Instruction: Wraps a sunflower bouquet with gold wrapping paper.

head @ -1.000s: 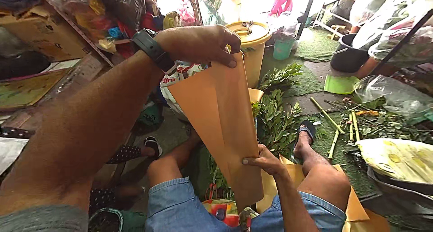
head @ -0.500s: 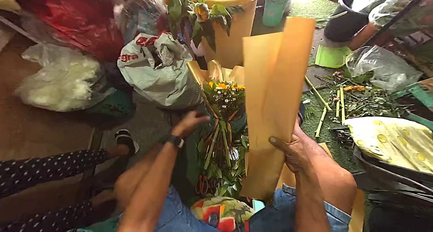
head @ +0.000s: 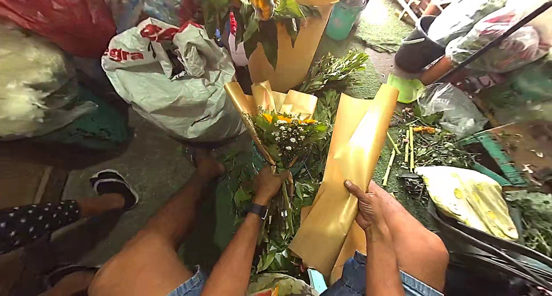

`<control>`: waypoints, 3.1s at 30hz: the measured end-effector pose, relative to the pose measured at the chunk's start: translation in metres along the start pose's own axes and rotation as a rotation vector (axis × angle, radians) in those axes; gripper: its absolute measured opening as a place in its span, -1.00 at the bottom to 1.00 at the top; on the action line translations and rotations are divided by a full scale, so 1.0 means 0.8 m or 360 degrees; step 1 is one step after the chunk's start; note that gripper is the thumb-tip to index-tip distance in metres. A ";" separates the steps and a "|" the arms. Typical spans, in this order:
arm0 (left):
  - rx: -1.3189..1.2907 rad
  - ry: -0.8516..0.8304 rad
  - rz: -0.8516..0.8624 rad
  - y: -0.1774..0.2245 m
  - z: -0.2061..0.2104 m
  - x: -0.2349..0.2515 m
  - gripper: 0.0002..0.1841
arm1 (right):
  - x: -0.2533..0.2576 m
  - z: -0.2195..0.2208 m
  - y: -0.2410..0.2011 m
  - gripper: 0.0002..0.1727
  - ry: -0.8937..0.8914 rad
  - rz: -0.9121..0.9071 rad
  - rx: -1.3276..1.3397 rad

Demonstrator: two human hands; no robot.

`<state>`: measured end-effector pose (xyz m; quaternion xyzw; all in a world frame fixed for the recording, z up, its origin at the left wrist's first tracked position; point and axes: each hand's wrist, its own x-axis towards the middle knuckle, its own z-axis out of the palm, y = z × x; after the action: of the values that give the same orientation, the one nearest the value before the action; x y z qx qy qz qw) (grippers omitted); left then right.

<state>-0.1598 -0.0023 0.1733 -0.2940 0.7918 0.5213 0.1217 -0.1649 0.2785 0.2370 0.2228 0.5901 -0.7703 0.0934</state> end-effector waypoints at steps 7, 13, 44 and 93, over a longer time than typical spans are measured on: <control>-0.0769 0.0201 0.0211 -0.031 -0.025 -0.041 -0.36 | 0.003 0.023 0.011 -0.51 -0.0036 0.0053 0.0008; -0.0816 0.0468 0.0722 0.000 -0.143 -0.101 -0.27 | 0.040 0.093 0.069 -0.48 -0.0114 0.0212 -0.0080; -0.1010 -0.0130 0.0251 -0.054 0.033 -0.040 -0.14 | 0.057 0.131 0.140 -0.75 -0.0057 0.0069 -0.0238; -0.1145 0.0012 0.0138 -0.067 0.037 -0.024 0.24 | 0.031 0.143 0.181 -0.62 0.0053 0.0117 0.0073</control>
<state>-0.1158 0.0155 0.1299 -0.2859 0.5699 0.7702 -0.0146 -0.1545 0.1312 0.1234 0.2592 0.5651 -0.7759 0.1067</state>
